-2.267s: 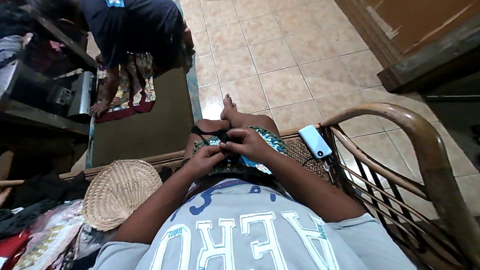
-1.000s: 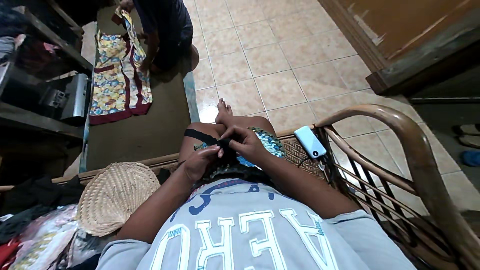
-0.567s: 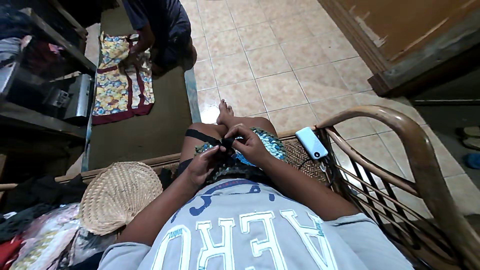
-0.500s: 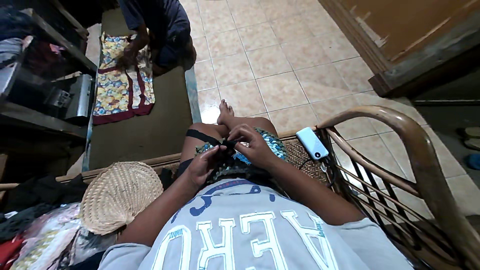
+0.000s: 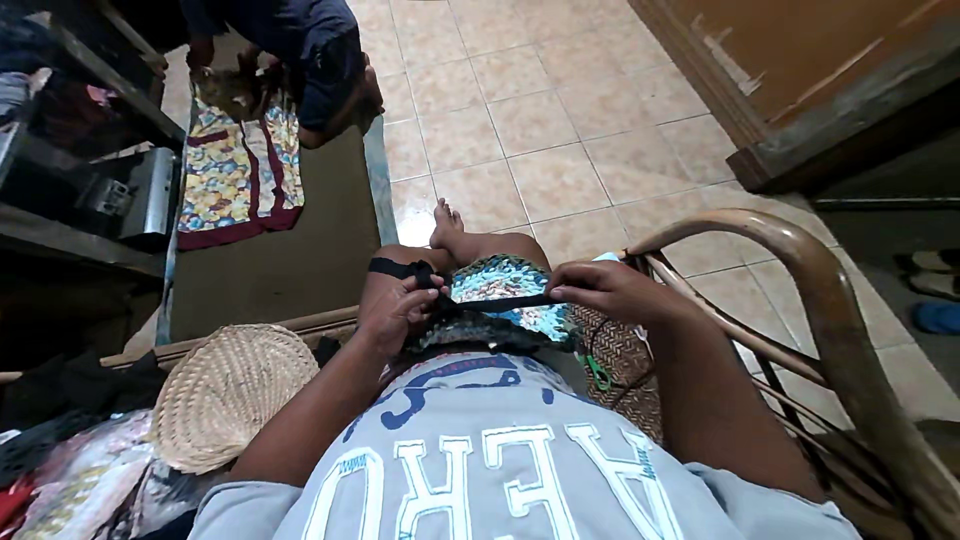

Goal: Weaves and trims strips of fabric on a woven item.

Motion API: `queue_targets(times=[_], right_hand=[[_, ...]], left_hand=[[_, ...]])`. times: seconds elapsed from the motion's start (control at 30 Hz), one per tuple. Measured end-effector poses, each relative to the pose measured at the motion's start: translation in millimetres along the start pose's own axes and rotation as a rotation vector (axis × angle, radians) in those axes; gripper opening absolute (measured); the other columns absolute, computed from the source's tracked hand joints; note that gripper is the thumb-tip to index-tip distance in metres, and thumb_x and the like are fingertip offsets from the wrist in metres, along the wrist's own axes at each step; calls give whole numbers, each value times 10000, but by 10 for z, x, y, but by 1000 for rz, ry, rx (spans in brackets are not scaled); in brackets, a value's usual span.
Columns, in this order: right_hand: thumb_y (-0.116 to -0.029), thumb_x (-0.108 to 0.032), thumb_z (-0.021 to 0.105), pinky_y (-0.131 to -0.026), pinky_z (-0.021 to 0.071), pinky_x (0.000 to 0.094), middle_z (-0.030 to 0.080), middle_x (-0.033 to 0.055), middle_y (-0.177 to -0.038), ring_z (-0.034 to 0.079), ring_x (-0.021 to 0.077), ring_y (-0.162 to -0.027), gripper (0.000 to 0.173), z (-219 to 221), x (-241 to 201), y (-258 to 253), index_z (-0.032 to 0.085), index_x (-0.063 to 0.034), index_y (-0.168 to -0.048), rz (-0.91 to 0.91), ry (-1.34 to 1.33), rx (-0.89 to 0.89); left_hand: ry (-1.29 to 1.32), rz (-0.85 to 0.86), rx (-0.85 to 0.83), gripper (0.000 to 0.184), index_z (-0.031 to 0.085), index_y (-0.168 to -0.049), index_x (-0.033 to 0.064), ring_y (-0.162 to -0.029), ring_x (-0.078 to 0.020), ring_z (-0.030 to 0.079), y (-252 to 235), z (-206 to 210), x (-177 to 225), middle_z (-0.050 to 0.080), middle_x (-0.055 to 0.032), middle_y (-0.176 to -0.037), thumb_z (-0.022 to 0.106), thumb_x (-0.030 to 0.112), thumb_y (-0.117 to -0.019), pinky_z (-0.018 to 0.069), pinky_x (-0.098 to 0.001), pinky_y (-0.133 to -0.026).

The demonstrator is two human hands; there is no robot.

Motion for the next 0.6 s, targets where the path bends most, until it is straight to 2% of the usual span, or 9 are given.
queue_targets(times=[0.07, 0.1, 0.13, 0.2, 0.27, 0.37, 0.5, 0.57, 0.6], right_hand=[[-1020, -166, 637, -783, 537, 529, 693, 133, -906, 664, 290, -835, 145, -81, 212, -30, 734, -58, -1028, 235, 330, 11], [-990, -161, 674, -856, 505, 644, 690, 212, -995, 661, 414, -961, 152, -68, 248, -72, 747, -35, -1035, 296, 412, 82], [-965, -153, 698, -897, 465, 696, 677, 263, -1059, 632, 484, -1040, 171, -20, 201, -133, 749, -8, -1041, 263, 416, 180], [-969, -192, 690, -978, 478, 642, 683, 224, -1164, 633, 431, -1128, 238, 216, -61, -302, 737, -25, -1131, 55, 277, 244], [-983, -235, 681, -1041, 486, 541, 675, 162, -1225, 628, 322, -1184, 323, 574, -330, -441, 698, -40, -1240, -122, 80, 107], [-1004, -182, 633, -954, 524, 454, 703, 146, -1045, 666, 254, -1034, 226, 872, -451, -534, 716, 11, -1087, -234, -38, -30], [-1026, -179, 593, -895, 529, 376, 675, 120, -989, 647, 190, -960, 221, 876, -359, -516, 702, 13, -1018, -209, -88, -49], [-1021, -179, 600, -890, 530, 377, 680, 126, -988, 650, 190, -954, 220, 859, -343, -498, 702, 16, -1017, -207, -97, -31], [-1017, -178, 604, -883, 531, 383, 683, 130, -977, 653, 195, -943, 220, 859, -342, -493, 702, 19, -1009, -211, -98, -17]], left_hand=[[3, 21, -17, 240, 645, -1185, 64, -781, -42, 633, -31, 32, 46, 691, -11, -1000, 478, 38, -1015, 529, -187, -676], [7, 13, -33, 238, 635, -1195, 62, -819, -61, 645, -36, 59, 69, 683, -15, -1010, 476, 38, -1019, 551, -211, -724], [15, 8, -51, 234, 633, -1195, 62, -852, -79, 653, -42, 90, 90, 683, -21, -1025, 482, 36, -1018, 562, -240, -771], [22, 21, -86, 211, 647, -1173, 57, -869, -102, 660, -71, 151, 136, 684, -28, -1020, 517, 25, -1010, 570, -272, -799], [9, 52, -124, 204, 649, -1169, 62, -875, -97, 670, -119, 186, 179, 694, -14, -1011, 570, 11, -988, 579, -282, -815], [-118, 84, -104, 378, 551, -1313, 39, -904, -121, 677, -224, 94, 206, 680, -58, -1082, 626, 2, -944, 586, -303, -814], [-901, 146, 117, 726, 402, -1429, -53, -1017, -331, 675, -400, -339, 77, 658, -219, -1135, 779, 283, -907, 549, -537, -910], [-1015, 339, 148, 719, 401, -1448, -67, -1184, -410, 606, -376, -334, 102, 612, -259, -1274, 709, 349, -949, 473, -618, -1006], [-1022, 411, 79, 667, 379, -1493, -31, -1289, -369, 559, -342, -254, 116, 569, -231, -1389, 609, 364, -1007, 455, -580, -1058]])
Point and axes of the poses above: each hand's wrist, its own y-axis away from the middle knuckle, its own z-axis out of the palm, x = y × z, the point moved 6 cm from there along -y, towards the middle knuckle
